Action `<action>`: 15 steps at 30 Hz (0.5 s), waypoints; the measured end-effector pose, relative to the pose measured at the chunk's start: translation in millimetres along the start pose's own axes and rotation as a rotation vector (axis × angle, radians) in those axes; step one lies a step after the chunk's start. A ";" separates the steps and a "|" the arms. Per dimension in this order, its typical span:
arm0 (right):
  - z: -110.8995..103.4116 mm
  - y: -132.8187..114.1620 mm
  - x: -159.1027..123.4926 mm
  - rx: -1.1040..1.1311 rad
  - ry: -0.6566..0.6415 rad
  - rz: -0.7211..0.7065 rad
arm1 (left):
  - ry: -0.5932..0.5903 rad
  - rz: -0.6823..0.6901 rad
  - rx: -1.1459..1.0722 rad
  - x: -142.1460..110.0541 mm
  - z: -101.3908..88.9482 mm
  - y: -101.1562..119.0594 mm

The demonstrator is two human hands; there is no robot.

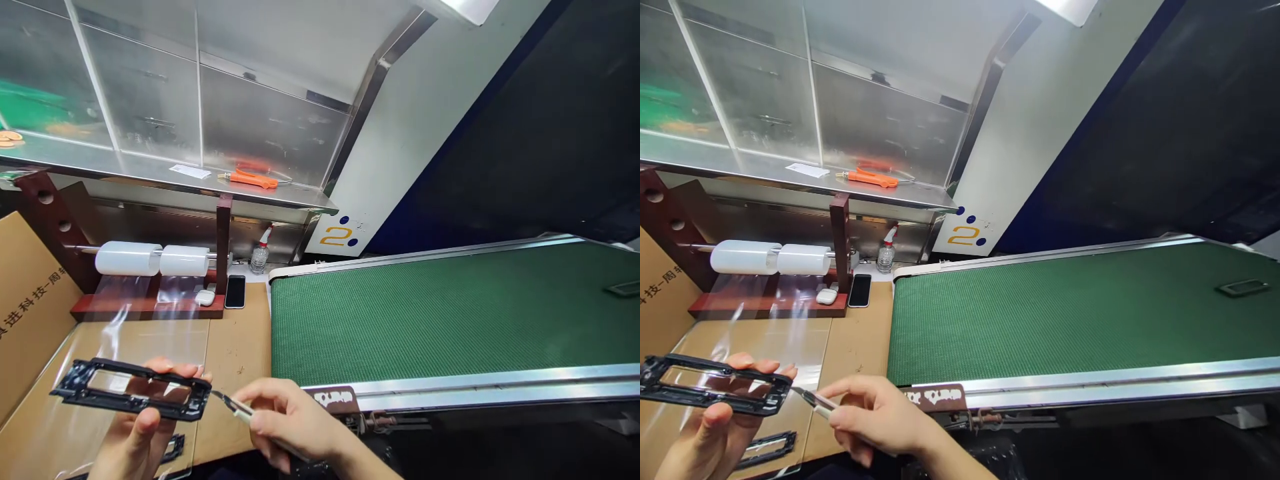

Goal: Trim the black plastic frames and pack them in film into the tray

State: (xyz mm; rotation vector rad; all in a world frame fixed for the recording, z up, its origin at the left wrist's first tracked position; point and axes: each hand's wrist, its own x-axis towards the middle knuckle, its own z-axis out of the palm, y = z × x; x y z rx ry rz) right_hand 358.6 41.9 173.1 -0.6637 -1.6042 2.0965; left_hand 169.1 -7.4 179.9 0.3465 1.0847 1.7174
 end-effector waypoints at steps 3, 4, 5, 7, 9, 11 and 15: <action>-1.0 3.8 -0.8 0.215 -0.013 -0.113 | -0.036 0.013 0.032 3.0 -0.2 -2.9; -0.1 2.5 -2.6 0.038 0.082 -0.189 | -0.054 0.016 0.038 4.4 -1.3 -3.9; 1.3 0.0 -4.9 -0.215 0.191 -0.263 | -0.070 0.021 0.042 5.5 -2.4 -4.9; 5.2 -6.2 -9.4 -0.701 0.362 -0.355 | -0.089 0.028 0.053 7.0 -3.8 -6.5; 9.4 -11.0 -10.4 -0.856 0.466 -0.390 | -0.097 0.034 0.081 6.8 -3.1 -7.8; 12.7 -12.4 -6.1 -0.815 0.555 -0.449 | -0.096 0.033 0.117 5.6 0.1 -8.6; 13.1 -9.4 11.7 -0.990 0.600 -0.805 | -0.058 -0.011 0.141 3.4 10.5 -8.4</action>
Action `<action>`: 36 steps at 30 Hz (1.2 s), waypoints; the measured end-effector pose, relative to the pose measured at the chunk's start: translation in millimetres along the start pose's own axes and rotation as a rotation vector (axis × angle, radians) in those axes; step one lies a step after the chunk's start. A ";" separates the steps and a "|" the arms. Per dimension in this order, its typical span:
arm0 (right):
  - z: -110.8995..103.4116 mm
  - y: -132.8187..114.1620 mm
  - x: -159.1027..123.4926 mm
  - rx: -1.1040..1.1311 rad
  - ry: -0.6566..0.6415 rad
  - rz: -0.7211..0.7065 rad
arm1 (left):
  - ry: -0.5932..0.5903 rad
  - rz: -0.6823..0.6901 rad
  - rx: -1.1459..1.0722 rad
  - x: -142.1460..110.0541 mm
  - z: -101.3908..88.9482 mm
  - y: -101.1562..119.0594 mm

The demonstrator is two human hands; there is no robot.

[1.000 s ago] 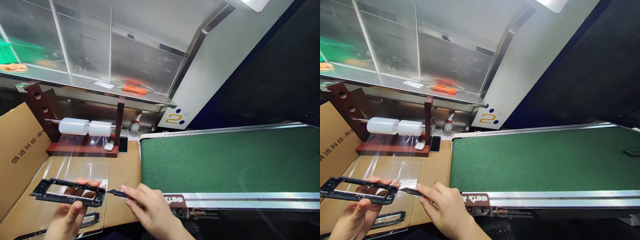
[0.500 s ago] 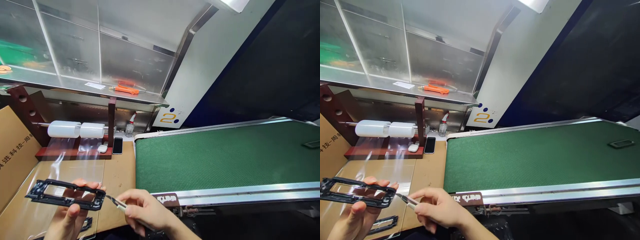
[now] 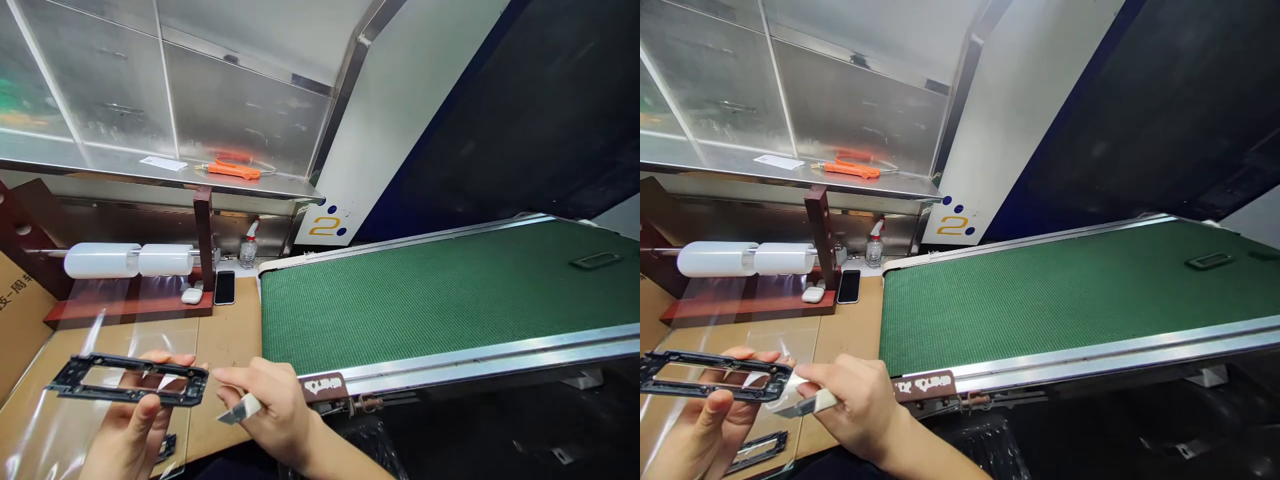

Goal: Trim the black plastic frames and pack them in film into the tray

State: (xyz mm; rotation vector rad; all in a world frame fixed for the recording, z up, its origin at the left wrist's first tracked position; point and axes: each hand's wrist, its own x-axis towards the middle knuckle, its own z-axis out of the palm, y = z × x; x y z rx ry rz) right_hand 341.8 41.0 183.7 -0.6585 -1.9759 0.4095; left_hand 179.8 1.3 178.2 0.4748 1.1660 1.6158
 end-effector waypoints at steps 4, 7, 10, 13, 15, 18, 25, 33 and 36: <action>6.6 7.2 6.6 -0.118 0.031 -0.171 | 0.022 -0.084 -0.031 0.8 7.3 2.5; 8.6 9.1 8.3 -0.177 0.050 -0.218 | -0.006 -0.114 -0.058 0.6 11.0 2.6; 10.8 10.2 8.0 -0.119 0.076 -0.203 | 0.014 -0.143 -0.076 1.3 13.2 0.5; 8.1 12.3 9.0 0.088 0.093 0.051 | 0.020 -0.141 -0.084 8.4 8.6 -2.9; 2.4 15.7 10.9 0.215 0.056 0.338 | 0.004 -0.113 -0.079 17.2 1.8 -5.1; -8.5 24.9 13.4 0.297 -0.004 0.616 | -0.007 -0.120 -0.098 30.9 -6.8 -5.9; -30.9 41.2 5.2 -0.096 -0.200 0.704 | -0.014 -0.085 -0.076 39.5 -3.8 -4.0; -41.8 8.2 -2.8 -0.347 -0.245 0.064 | -0.041 0.012 -0.019 29.5 4.5 -2.8; -41.7 3.6 -1.4 -0.375 -0.230 0.024 | -0.045 0.007 -0.012 26.0 6.7 -2.4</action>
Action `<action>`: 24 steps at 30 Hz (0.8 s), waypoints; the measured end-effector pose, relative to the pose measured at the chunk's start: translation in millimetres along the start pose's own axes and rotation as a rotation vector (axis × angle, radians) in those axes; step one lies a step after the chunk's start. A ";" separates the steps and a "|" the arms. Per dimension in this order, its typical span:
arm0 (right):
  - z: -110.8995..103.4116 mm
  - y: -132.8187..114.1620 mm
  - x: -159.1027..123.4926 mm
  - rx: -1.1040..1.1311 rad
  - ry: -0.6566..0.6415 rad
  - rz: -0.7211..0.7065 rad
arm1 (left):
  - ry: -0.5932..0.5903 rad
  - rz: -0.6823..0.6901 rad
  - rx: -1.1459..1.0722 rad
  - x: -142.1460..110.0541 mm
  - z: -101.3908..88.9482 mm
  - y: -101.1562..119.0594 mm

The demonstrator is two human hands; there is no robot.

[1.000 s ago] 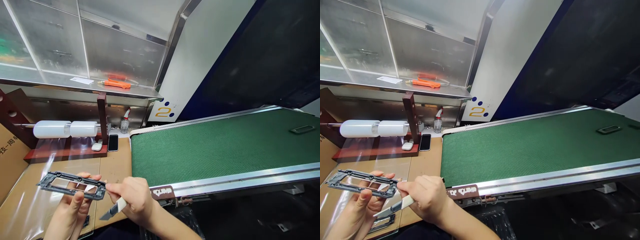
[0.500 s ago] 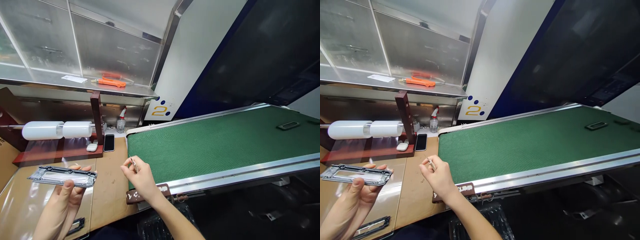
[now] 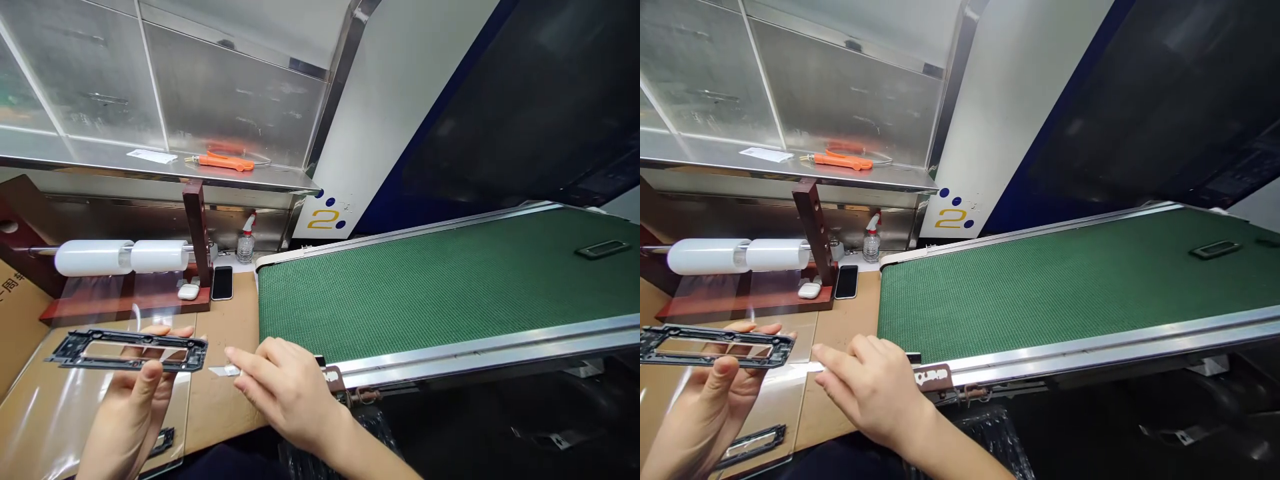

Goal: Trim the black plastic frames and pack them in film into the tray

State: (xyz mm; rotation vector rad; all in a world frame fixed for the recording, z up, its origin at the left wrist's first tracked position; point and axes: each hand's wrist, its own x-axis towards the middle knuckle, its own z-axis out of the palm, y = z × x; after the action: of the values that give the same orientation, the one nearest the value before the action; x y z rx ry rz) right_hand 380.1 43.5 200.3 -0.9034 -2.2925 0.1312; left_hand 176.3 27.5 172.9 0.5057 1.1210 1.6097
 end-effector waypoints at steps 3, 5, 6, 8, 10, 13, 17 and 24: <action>-0.6 -0.8 0.6 -0.029 0.013 -0.013 | 0.018 -0.008 -0.014 -2.6 1.1 -0.9; -1.1 -1.3 0.5 -0.042 0.006 -0.010 | 0.025 -0.014 -0.020 -4.2 1.4 -1.4; -1.4 -1.7 0.3 -0.043 0.006 -0.011 | 0.022 0.000 -0.013 -4.9 1.4 -1.6; -2.1 -2.6 -0.3 -0.042 0.006 -0.017 | 0.007 0.039 0.009 -6.3 0.8 -2.2; -2.7 -3.5 -0.9 -0.042 0.003 -0.021 | -0.006 0.075 0.026 -7.4 -0.9 -3.3; -3.2 -4.7 -2.0 -0.042 -0.005 -0.024 | -0.019 0.100 0.044 -8.5 -4.8 -6.0; -2.8 -6.3 -2.7 -0.042 0.006 -0.027 | -0.050 0.127 0.050 -10.1 -9.7 -9.1; -1.8 -7.9 -1.7 -0.042 0.031 -0.036 | -0.014 0.144 0.124 -13.1 -10.3 -5.6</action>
State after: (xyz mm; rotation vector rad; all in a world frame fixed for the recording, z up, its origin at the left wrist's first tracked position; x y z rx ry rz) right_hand 377.6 36.2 203.3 -0.8791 -2.2892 0.0529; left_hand 175.7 11.3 166.0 0.6919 1.2015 1.6638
